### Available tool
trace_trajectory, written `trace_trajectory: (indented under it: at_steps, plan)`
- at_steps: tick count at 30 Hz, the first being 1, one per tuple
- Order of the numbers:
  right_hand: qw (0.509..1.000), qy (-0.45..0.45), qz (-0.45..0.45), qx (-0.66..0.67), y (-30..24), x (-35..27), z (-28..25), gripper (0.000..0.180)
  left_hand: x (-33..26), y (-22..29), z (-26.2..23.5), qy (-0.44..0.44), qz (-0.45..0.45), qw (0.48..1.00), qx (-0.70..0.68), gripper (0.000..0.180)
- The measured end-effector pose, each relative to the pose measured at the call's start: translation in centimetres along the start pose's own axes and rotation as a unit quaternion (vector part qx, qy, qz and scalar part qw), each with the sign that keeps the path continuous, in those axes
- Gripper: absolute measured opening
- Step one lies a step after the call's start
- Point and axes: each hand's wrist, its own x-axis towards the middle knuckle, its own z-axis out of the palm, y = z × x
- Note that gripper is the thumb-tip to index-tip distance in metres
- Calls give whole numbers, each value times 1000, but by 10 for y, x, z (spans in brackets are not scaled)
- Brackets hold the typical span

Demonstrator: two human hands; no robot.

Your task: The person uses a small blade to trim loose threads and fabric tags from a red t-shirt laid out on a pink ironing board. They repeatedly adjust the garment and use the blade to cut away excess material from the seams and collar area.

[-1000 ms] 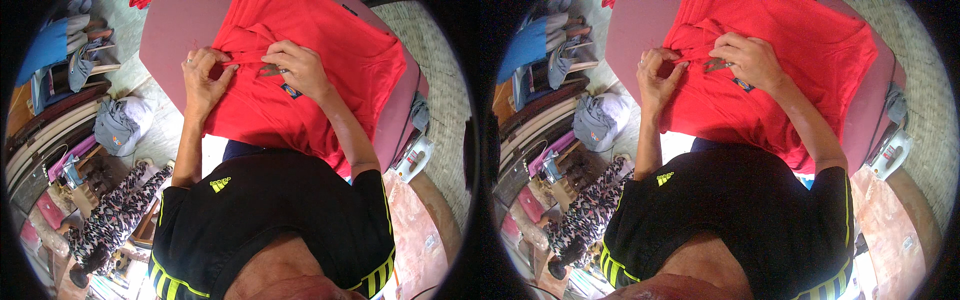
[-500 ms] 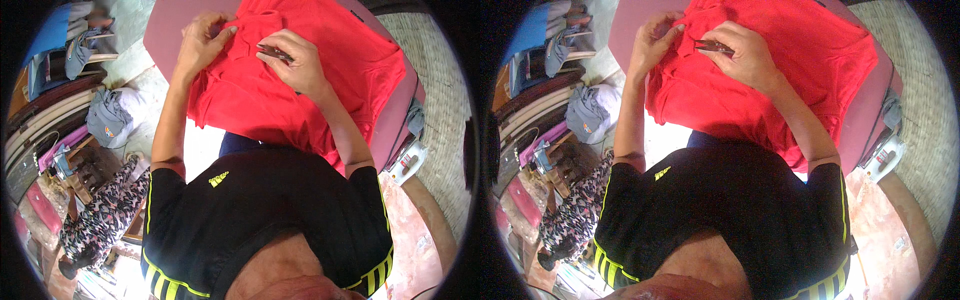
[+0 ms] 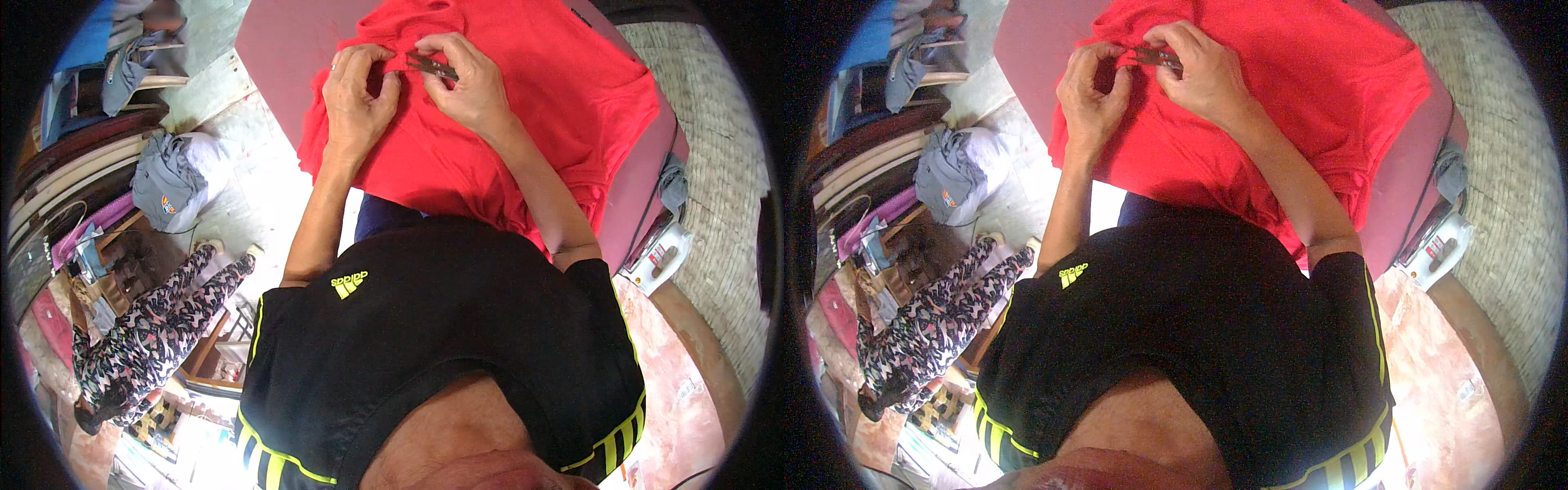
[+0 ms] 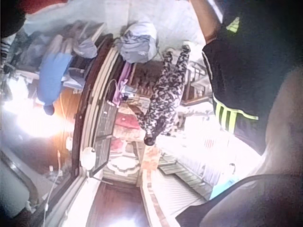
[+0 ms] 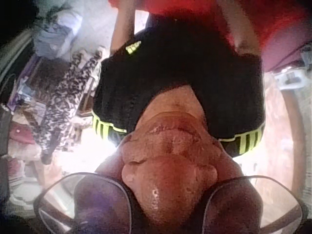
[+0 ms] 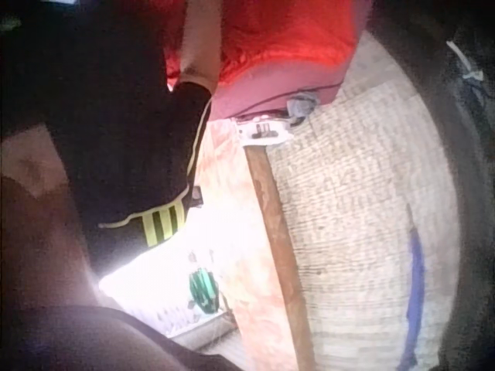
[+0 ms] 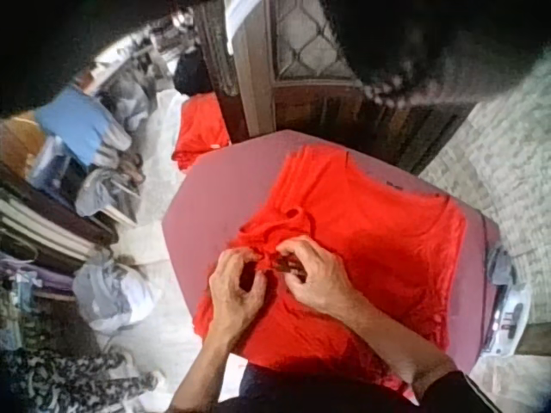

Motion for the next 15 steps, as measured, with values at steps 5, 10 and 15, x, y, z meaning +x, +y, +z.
trace_trajectory:
  at_steps: [5,10,15]
  plan:
    - [995,-88,-43,-8,9,9,-40,20,9,13,-1,-52,2,999,8,17]
    - [962,-173,88,193,38,28,-52,25,21,8,6,-129,-142,971,-143,15]
    - [990,-25,81,115,38,25,-30,18,33,-1,4,-163,-266,932,-182,20]
